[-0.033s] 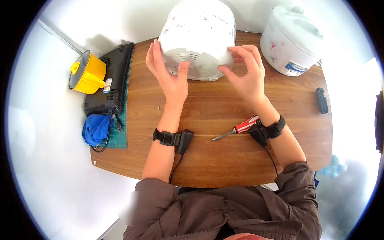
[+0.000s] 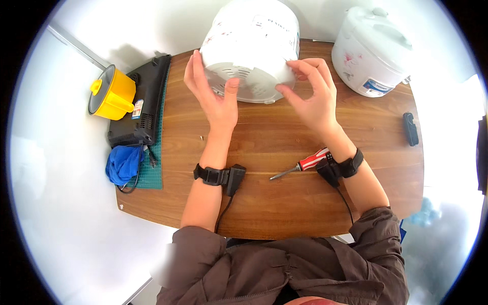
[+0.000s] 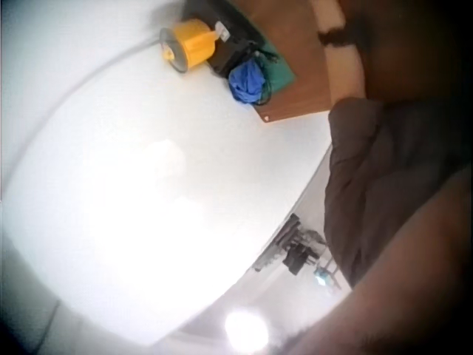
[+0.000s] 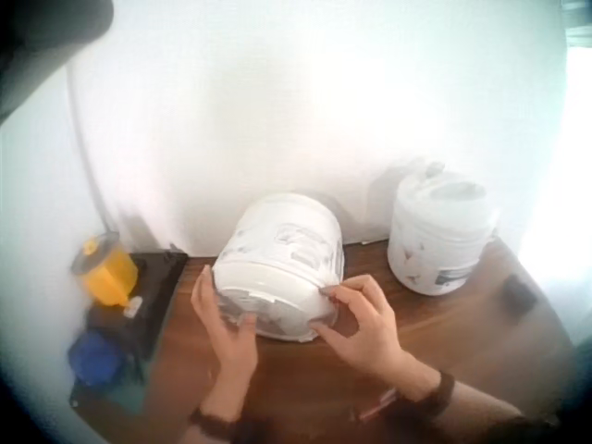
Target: The person uses a screwdriver to remove screws from the bottom and sides of a white rice cooker, then separates the outer casing from the inner body. A yellow pot is moved aside at the start.
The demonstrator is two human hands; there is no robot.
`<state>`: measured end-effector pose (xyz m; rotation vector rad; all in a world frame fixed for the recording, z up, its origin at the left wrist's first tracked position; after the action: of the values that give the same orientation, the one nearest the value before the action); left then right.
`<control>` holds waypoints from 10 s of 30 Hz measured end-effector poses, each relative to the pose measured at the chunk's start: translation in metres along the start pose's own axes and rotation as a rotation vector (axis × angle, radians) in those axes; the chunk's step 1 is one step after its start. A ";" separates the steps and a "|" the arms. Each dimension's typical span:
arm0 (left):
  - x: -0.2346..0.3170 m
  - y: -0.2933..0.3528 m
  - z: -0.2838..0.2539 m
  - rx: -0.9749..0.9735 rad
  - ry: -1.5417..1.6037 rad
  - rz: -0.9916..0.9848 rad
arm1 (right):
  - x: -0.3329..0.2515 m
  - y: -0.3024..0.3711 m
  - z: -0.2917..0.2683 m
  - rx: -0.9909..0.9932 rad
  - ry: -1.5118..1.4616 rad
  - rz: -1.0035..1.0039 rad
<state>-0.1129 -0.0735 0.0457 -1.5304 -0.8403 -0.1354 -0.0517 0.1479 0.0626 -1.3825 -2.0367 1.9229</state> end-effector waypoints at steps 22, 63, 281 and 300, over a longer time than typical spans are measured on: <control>0.004 -0.050 -0.002 -0.209 -0.100 -0.304 | -0.015 -0.018 0.010 -0.019 -0.103 0.108; -0.017 0.026 -0.004 -0.254 0.212 -0.008 | 0.029 -0.040 0.047 -0.100 0.023 0.356; 0.152 -0.019 0.033 -0.238 -0.149 0.585 | -0.052 0.111 -0.195 0.055 0.145 0.019; 0.145 -0.023 0.028 -0.207 -0.145 0.582 | -0.038 0.117 -0.196 -0.008 0.080 0.197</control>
<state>-0.0330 0.0105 0.1395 -1.9384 -0.4717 0.3268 0.1467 0.2632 0.0356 -1.6903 -1.9411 1.8945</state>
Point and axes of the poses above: each hand's wrist, its own y-axis away from the middle knuckle, its own z-axis out of the palm, x = y × z, the point moved 8 cm from there along -y, towards the middle knuckle, and after that the axes turned 4 degrees about x, right-handed, at the moved point
